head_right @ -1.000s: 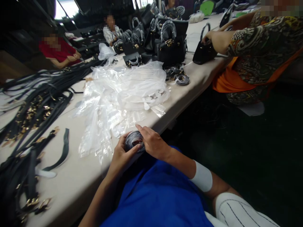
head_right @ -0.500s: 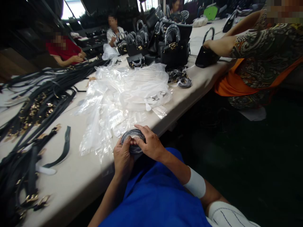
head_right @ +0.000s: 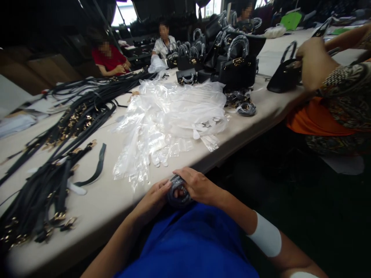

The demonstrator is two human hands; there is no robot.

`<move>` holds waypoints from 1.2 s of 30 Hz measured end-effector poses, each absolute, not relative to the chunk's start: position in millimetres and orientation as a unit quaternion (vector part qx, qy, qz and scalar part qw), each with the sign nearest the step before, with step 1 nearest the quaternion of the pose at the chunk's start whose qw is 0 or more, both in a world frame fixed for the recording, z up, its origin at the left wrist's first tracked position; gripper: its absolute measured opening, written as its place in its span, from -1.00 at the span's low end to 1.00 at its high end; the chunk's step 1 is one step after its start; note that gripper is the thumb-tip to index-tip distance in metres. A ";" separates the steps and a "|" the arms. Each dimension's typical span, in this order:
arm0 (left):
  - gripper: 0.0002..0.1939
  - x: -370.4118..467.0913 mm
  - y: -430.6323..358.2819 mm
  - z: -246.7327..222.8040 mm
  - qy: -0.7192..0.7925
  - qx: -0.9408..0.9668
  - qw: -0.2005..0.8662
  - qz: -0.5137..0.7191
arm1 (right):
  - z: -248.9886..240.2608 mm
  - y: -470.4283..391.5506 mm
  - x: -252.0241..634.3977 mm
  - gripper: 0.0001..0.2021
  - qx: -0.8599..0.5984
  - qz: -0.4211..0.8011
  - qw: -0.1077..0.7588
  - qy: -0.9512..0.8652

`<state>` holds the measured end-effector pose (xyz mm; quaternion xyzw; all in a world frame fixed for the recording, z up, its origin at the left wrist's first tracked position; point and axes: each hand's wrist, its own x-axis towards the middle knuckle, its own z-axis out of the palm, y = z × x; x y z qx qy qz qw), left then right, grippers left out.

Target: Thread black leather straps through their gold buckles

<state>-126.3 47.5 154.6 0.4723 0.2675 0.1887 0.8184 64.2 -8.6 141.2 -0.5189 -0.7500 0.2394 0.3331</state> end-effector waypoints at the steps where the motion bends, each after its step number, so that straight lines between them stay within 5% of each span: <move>1: -0.65 -129.0 46.5 158.4 0.259 0.484 0.815 0.186 | 143.4 -8.4 62.7 -0.54 -0.504 0.231 0.326 -0.766; 5: -0.46 -140.8 44.2 170.5 0.246 0.482 0.826 0.157 | 153.8 -4.5 54.6 -0.48 -0.458 0.200 0.309 -0.809; 13: -0.46 -153.9 39.3 164.9 0.230 0.307 0.904 0.190 | 166.0 15.4 46.2 -0.56 -0.386 0.182 0.342 -0.838; 22: -0.49 -164.9 45.1 169.2 0.308 0.397 0.837 0.218 | 152.1 22.5 23.7 -0.51 -0.402 0.163 0.330 -0.838; 32: -0.56 -199.3 17.9 145.5 0.373 0.304 0.822 0.304 | 168.1 54.5 30.7 -0.59 -0.358 0.476 0.292 -0.748; 36: -0.56 -219.7 8.4 140.3 0.407 0.363 0.758 0.358 | 148.0 102.5 28.4 -0.76 -0.566 0.299 0.336 -0.691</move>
